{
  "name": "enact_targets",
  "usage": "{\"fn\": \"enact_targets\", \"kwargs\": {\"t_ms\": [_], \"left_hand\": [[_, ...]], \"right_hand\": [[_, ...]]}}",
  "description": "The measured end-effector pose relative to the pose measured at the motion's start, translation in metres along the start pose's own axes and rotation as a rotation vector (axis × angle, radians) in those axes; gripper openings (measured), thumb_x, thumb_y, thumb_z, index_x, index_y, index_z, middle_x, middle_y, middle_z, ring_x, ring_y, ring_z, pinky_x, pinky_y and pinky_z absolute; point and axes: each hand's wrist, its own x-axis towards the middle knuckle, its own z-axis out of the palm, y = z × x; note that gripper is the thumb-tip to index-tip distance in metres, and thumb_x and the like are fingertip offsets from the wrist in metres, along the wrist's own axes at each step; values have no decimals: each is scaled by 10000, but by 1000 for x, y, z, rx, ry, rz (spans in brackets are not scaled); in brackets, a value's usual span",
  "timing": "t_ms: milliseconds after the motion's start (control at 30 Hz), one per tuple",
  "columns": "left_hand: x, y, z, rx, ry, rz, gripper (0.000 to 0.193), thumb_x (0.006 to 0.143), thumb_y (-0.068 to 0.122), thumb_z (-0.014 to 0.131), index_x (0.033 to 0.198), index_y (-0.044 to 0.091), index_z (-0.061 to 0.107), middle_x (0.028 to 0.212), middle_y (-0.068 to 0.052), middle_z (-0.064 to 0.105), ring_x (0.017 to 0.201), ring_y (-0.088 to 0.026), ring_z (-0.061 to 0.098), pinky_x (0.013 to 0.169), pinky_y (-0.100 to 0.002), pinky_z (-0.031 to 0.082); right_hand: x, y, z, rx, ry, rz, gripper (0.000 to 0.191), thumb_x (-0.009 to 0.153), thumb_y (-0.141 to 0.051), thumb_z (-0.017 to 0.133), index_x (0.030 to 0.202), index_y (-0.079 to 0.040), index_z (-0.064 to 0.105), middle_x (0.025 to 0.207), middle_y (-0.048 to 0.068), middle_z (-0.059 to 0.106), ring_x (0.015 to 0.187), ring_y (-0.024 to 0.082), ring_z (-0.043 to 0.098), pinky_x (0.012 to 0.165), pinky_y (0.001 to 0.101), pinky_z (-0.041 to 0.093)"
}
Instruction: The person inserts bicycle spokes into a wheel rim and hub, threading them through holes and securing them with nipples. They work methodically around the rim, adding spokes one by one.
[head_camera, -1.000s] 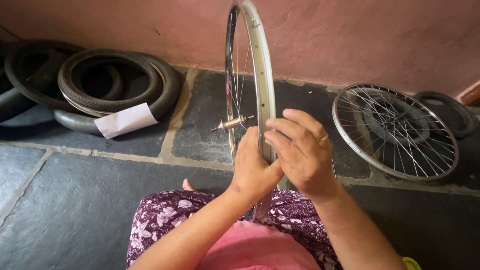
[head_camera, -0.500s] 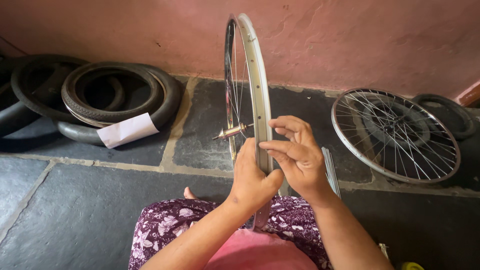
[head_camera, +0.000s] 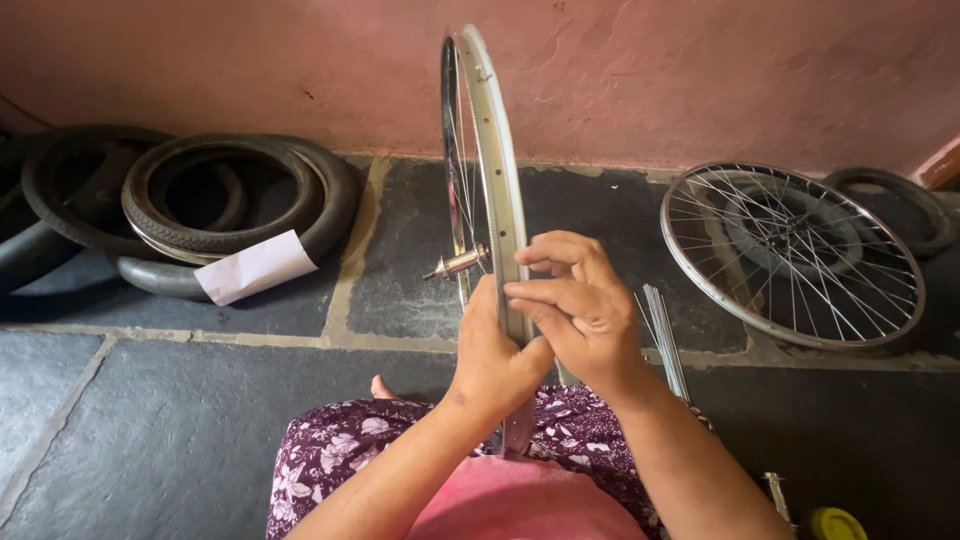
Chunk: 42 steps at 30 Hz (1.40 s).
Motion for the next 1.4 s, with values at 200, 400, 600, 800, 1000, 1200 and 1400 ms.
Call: {"fn": "enact_targets", "kwargs": {"t_ms": [200,400,600,800,1000,1200,1400], "left_hand": [[2,-3,2,-19,8,77,445,753,122,692,1170,27,569,988,-165,645,921,-357,663,791,-437,530],[-1,-7,4,-30,-41,-20,366,770,131,693,1092,27,554,909,-156,636,826,-319,662,745,-403,537],[-3,-10,5,-87,-45,44,341,785,113,663,1100,33,561,940,-132,646,845,-261,679,753,-378,554],[-7,-12,8,-65,-70,-9,385,779,117,681,1131,26,553,917,-122,637,816,-239,660,727,-368,548],[-8,-12,4,-82,-82,58,464,777,98,662,1222,20,555,977,-127,648,878,-228,665,784,-348,555],[-9,-10,4,-63,-83,139,522,775,88,678,1274,8,546,1066,-155,657,963,-250,666,844,-359,546],[-12,-11,2,-95,-114,16,476,781,105,669,1240,27,569,982,-116,667,888,-231,683,797,-342,559]], "right_hand": [[0,1,-6,-15,15,111,330,757,-37,854,1056,-38,715,1258,129,625,1225,237,603,1031,377,517],[1,-2,-6,-58,16,-22,200,839,1,815,1009,-79,745,1260,100,642,1338,278,551,1128,403,484],[-2,-5,-10,-82,-16,52,333,765,-55,826,1078,-40,714,1291,119,589,1267,277,551,1072,414,485],[-5,-2,-9,-90,41,-15,216,814,-71,849,990,-88,724,1225,73,644,1288,264,565,1074,386,499],[-11,-2,-14,-136,-29,-54,238,832,-32,810,1063,-67,760,1256,103,644,1263,295,571,1087,412,474],[-13,-1,-10,1,33,8,249,820,-87,847,1024,-69,706,1213,76,626,1244,266,587,1064,385,510],[-19,-1,-7,-116,25,-59,186,855,-11,812,1021,-69,753,1221,93,656,1276,270,580,1075,392,511]]}}
